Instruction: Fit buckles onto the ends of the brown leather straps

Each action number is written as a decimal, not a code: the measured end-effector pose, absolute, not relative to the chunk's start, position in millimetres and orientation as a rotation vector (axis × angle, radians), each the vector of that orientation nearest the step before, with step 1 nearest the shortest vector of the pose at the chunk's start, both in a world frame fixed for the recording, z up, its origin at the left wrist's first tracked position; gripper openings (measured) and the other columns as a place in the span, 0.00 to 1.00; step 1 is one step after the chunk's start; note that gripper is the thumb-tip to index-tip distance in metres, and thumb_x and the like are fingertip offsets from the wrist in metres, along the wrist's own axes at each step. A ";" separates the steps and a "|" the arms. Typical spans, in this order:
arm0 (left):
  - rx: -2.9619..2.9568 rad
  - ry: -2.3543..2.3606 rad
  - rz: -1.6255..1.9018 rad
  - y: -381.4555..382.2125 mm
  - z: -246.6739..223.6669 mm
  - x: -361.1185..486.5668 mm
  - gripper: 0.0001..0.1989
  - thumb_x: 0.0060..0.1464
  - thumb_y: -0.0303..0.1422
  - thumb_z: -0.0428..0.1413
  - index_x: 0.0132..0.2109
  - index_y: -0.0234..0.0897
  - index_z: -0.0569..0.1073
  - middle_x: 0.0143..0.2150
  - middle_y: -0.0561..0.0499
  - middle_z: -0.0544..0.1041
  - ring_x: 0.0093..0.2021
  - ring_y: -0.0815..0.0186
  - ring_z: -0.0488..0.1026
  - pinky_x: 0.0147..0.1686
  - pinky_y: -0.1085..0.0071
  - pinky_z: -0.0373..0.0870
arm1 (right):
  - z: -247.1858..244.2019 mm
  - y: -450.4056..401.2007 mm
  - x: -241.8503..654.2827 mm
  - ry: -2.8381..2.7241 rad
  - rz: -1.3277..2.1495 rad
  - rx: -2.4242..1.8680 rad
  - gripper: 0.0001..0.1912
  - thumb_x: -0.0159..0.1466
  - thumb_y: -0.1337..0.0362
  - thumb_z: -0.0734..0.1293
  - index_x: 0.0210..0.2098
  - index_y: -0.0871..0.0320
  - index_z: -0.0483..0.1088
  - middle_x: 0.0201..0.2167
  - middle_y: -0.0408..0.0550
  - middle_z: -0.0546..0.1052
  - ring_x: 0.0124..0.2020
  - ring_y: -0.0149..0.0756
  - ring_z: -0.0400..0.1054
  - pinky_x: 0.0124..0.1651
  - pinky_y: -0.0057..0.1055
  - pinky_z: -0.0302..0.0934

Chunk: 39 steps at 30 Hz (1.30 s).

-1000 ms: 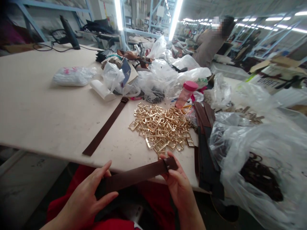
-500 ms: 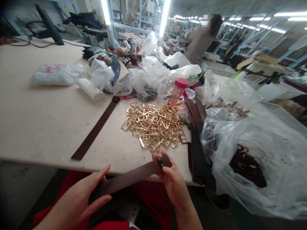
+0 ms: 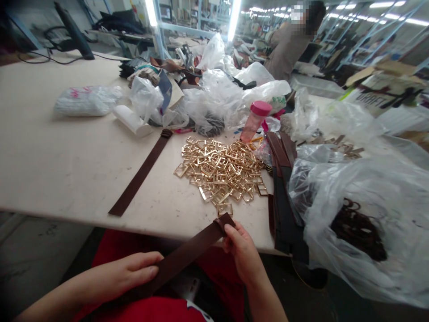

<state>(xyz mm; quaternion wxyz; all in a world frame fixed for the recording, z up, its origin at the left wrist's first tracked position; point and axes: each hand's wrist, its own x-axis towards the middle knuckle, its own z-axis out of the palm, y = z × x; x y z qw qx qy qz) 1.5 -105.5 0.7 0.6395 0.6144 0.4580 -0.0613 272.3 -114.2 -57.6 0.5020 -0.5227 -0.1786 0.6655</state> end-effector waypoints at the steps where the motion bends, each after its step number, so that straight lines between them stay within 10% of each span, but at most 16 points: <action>1: 1.371 1.040 -0.127 -104.9 -0.2 2.6 0.15 0.56 0.41 0.44 0.46 0.44 0.70 0.45 0.55 0.73 0.46 0.63 0.69 0.47 0.72 0.63 | -58.2 -114.2 273.2 -0.432 1.604 -1.275 0.13 0.53 0.57 0.71 0.32 0.58 0.68 0.18 0.37 0.63 0.18 0.22 0.52 0.19 0.18 0.50; 24: 1.092 0.817 0.077 -83.8 -6.0 64.4 0.12 0.56 0.37 0.45 0.43 0.34 0.63 0.29 0.52 0.73 0.27 0.70 0.69 0.29 0.73 0.64 | -43.6 -115.9 247.2 -0.803 1.672 -1.277 0.20 0.55 0.50 0.68 0.31 0.63 0.65 0.16 0.37 0.61 0.17 0.22 0.48 0.21 0.22 0.43; 33: 1.132 0.884 0.327 -78.0 -24.5 89.5 0.18 0.54 0.45 0.47 0.41 0.32 0.63 0.24 0.54 0.69 0.23 0.70 0.66 0.25 0.73 0.64 | -44.2 -118.7 237.5 -0.987 1.605 -1.197 0.17 0.60 0.51 0.63 0.37 0.60 0.66 0.24 0.44 0.70 0.23 0.32 0.63 0.29 0.30 0.58; 39: 1.082 0.989 0.326 -72.8 -31.8 84.5 0.18 0.53 0.46 0.46 0.39 0.33 0.62 0.22 0.54 0.70 0.20 0.71 0.66 0.21 0.75 0.60 | -36.8 -80.5 286.5 -1.454 0.898 -1.725 0.17 0.63 0.50 0.57 0.37 0.59 0.64 0.29 0.46 0.69 0.29 0.34 0.62 0.33 0.29 0.56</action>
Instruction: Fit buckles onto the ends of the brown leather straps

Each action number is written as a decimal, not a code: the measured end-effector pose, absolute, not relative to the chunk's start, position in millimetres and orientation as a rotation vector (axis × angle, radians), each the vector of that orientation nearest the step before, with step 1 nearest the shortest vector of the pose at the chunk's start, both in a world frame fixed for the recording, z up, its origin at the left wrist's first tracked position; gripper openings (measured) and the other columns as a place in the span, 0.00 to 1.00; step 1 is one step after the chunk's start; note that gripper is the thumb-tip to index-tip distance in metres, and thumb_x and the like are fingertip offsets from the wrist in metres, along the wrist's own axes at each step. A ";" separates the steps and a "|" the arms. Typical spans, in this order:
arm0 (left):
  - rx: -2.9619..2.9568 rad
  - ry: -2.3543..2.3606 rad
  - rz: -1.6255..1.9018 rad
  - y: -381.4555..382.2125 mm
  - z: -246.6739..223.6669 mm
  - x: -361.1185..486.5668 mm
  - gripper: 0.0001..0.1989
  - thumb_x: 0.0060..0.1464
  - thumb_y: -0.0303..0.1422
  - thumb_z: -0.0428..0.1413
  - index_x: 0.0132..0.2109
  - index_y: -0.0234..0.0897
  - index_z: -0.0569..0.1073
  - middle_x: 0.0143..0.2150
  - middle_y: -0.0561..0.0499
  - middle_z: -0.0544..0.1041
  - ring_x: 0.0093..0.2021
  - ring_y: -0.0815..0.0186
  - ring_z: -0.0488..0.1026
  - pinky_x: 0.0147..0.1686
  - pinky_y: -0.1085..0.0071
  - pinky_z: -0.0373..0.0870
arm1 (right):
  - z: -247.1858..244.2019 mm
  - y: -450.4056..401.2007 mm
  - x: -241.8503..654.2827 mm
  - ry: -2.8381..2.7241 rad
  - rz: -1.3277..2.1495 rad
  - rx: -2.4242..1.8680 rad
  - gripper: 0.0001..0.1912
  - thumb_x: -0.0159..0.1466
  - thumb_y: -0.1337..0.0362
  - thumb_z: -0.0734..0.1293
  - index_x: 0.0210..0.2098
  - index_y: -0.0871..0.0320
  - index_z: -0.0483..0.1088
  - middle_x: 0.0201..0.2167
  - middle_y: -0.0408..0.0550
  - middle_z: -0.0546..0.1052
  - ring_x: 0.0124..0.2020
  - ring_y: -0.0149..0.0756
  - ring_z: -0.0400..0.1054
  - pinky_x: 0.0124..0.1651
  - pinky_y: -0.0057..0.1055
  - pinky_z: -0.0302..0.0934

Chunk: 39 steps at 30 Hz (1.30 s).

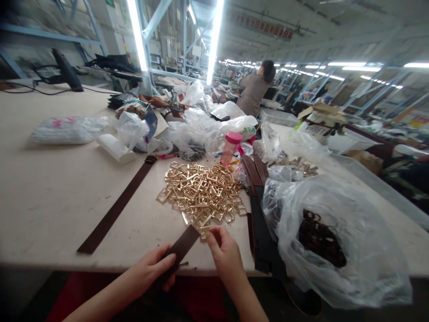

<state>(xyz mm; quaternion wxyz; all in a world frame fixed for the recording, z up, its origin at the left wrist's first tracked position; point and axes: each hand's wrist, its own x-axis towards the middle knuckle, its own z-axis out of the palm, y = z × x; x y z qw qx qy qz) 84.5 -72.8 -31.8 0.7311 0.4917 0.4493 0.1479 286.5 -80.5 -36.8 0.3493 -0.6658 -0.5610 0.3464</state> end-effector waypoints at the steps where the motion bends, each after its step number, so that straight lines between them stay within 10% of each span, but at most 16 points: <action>1: 1.063 0.993 0.337 -72.2 -31.8 83.5 0.19 0.53 0.47 0.46 0.39 0.34 0.61 0.22 0.54 0.71 0.20 0.71 0.67 0.21 0.75 0.60 | -34.6 -69.4 290.2 -1.552 0.749 -1.849 0.16 0.63 0.52 0.57 0.39 0.59 0.64 0.32 0.47 0.70 0.32 0.35 0.63 0.35 0.30 0.56; 15: 0.923 1.074 0.439 -61.8 -22.4 74.1 0.21 0.41 0.45 0.50 0.40 0.35 0.60 0.34 0.48 0.75 0.21 0.73 0.68 0.20 0.78 0.56 | -38.9 1.0 283.8 -1.699 0.554 -2.341 0.07 0.55 0.62 0.62 0.23 0.57 0.64 0.24 0.49 0.73 0.28 0.41 0.66 0.27 0.31 0.44; 39: 0.926 0.972 0.452 -75.8 7.8 66.2 0.18 0.47 0.43 0.52 0.39 0.34 0.63 0.30 0.51 0.75 0.20 0.73 0.68 0.20 0.79 0.58 | -18.2 -75.1 257.7 -1.658 0.432 -1.153 0.06 0.62 0.73 0.59 0.34 0.55 0.62 0.34 0.45 0.69 0.37 0.32 0.64 0.38 0.27 0.59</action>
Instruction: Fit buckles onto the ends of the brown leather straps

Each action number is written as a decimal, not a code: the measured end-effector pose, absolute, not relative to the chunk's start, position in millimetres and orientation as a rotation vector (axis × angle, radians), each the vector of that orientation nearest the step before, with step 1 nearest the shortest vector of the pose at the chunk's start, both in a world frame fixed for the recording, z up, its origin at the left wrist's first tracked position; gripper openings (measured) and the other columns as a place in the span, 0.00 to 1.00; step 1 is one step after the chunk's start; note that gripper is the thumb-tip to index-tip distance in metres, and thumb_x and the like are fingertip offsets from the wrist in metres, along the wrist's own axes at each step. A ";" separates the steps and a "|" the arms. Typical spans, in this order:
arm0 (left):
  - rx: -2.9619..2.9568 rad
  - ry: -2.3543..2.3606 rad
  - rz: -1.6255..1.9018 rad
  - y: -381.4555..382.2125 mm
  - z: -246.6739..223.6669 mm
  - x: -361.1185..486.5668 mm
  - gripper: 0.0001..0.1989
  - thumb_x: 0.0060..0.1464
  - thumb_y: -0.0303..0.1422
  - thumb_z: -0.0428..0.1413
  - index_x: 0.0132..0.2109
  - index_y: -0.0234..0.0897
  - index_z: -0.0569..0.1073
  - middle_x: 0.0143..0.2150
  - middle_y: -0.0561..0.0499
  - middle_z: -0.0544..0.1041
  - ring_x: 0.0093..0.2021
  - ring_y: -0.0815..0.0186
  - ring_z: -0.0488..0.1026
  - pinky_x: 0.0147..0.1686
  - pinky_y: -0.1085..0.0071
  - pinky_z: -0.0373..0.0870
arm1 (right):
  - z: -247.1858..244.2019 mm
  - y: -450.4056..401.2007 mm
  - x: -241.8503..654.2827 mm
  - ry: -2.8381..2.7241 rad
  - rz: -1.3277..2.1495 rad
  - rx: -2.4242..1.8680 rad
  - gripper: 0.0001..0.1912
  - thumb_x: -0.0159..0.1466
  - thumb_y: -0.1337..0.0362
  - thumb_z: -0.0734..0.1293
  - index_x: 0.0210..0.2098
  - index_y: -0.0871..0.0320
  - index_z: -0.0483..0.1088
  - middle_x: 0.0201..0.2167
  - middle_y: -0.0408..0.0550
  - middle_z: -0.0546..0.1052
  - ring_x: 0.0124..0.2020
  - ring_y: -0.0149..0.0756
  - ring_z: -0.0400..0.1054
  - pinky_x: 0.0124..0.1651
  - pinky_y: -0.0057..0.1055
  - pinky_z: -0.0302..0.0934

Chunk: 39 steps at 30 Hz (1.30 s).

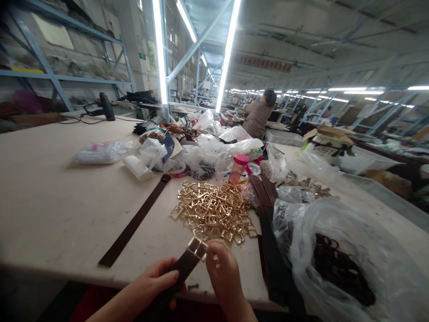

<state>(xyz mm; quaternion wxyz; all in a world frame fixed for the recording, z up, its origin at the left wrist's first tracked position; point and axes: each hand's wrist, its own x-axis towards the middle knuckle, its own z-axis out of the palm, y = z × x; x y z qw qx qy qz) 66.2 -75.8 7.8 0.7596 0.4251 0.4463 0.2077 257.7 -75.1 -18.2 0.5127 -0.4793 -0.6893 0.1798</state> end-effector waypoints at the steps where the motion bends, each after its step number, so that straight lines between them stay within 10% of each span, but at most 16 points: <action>1: 0.940 0.972 0.457 -76.6 7.7 66.5 0.18 0.47 0.43 0.52 0.39 0.34 0.63 0.30 0.51 0.75 0.21 0.73 0.68 0.20 0.78 0.58 | -19.7 -76.4 255.3 -1.590 0.490 -1.146 0.05 0.62 0.72 0.59 0.33 0.55 0.62 0.34 0.45 0.69 0.37 0.32 0.64 0.38 0.28 0.60; 16: 1.055 0.946 0.561 -72.7 16.3 65.7 0.21 0.49 0.46 0.53 0.43 0.34 0.66 0.32 0.50 0.73 0.23 0.73 0.67 0.24 0.76 0.61 | -10.3 -72.7 239.6 -0.858 1.389 -1.024 0.16 0.55 0.54 0.69 0.36 0.57 0.63 0.26 0.41 0.69 0.25 0.27 0.61 0.29 0.26 0.57; 39: 0.964 0.890 0.536 -65.3 12.5 66.1 0.18 0.49 0.43 0.55 0.40 0.33 0.66 0.34 0.50 0.73 0.30 0.70 0.68 0.30 0.74 0.66 | -20.3 -84.0 219.5 -0.954 1.487 -1.154 0.18 0.55 0.52 0.66 0.35 0.60 0.64 0.25 0.42 0.68 0.22 0.28 0.61 0.26 0.26 0.54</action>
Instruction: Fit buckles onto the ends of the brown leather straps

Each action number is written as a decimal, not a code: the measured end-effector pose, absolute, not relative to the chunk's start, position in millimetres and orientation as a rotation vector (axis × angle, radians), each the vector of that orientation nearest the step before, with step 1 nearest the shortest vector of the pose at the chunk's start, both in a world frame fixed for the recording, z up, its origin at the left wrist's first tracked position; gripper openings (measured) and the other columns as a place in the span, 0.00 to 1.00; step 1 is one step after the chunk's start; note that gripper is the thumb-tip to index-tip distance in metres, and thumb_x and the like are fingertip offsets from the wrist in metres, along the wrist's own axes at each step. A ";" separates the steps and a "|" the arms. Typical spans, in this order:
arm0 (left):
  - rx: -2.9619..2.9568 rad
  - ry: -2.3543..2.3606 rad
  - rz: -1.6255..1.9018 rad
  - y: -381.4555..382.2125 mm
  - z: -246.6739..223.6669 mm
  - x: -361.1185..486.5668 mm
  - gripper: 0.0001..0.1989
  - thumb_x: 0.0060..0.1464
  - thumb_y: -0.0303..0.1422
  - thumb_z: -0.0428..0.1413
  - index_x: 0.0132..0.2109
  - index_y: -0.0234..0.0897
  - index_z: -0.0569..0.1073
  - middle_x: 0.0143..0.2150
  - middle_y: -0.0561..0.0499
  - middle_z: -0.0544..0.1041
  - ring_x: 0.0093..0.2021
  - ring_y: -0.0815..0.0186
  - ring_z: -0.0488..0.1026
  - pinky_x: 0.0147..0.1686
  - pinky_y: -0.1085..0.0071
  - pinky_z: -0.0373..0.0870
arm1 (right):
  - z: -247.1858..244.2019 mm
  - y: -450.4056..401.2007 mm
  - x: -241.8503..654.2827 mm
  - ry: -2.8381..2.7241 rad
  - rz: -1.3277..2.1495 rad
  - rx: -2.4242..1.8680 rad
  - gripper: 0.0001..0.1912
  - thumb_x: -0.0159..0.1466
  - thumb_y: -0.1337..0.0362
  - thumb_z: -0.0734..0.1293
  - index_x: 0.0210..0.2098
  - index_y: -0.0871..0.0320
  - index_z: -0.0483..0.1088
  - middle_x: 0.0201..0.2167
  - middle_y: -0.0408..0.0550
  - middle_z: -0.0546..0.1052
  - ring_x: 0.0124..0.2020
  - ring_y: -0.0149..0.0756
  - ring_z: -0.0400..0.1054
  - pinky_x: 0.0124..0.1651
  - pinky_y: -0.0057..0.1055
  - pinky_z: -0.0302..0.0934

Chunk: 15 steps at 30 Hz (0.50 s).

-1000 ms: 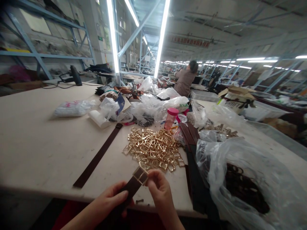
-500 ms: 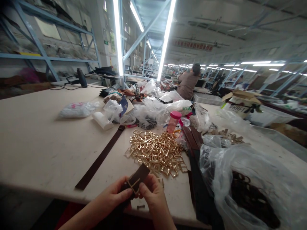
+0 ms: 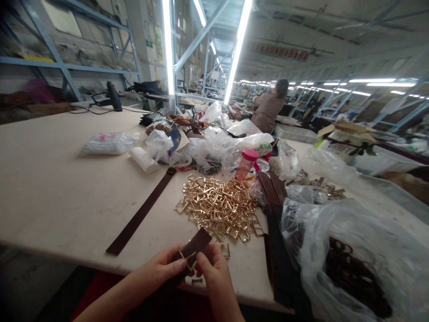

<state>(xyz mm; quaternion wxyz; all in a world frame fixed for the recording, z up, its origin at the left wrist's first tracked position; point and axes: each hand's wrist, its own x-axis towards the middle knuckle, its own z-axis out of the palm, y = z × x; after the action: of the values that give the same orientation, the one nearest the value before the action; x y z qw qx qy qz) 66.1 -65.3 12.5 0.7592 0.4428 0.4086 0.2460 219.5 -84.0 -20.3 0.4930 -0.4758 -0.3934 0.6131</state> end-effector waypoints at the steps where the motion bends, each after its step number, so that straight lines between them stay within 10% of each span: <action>1: 0.958 0.894 0.534 -65.1 11.1 66.8 0.18 0.49 0.43 0.55 0.41 0.34 0.66 0.34 0.50 0.73 0.29 0.71 0.68 0.30 0.74 0.65 | -21.2 -83.3 219.5 -0.942 1.491 -1.158 0.18 0.54 0.51 0.67 0.34 0.60 0.63 0.25 0.42 0.68 0.22 0.28 0.60 0.26 0.26 0.54; 15: 1.139 0.940 0.602 -64.6 7.1 77.8 0.19 0.50 0.46 0.54 0.38 0.31 0.67 0.30 0.50 0.71 0.27 0.70 0.66 0.26 0.74 0.63 | -12.7 -87.4 219.3 -0.939 1.411 -1.223 0.15 0.54 0.54 0.66 0.30 0.60 0.62 0.22 0.40 0.66 0.23 0.27 0.59 0.26 0.25 0.55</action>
<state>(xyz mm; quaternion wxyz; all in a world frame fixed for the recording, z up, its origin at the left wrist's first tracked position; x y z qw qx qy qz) 77.8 -64.6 7.1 0.6986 0.5110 0.4218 0.2701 219.3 -87.4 -12.7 0.5021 -0.5061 -0.3885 0.5838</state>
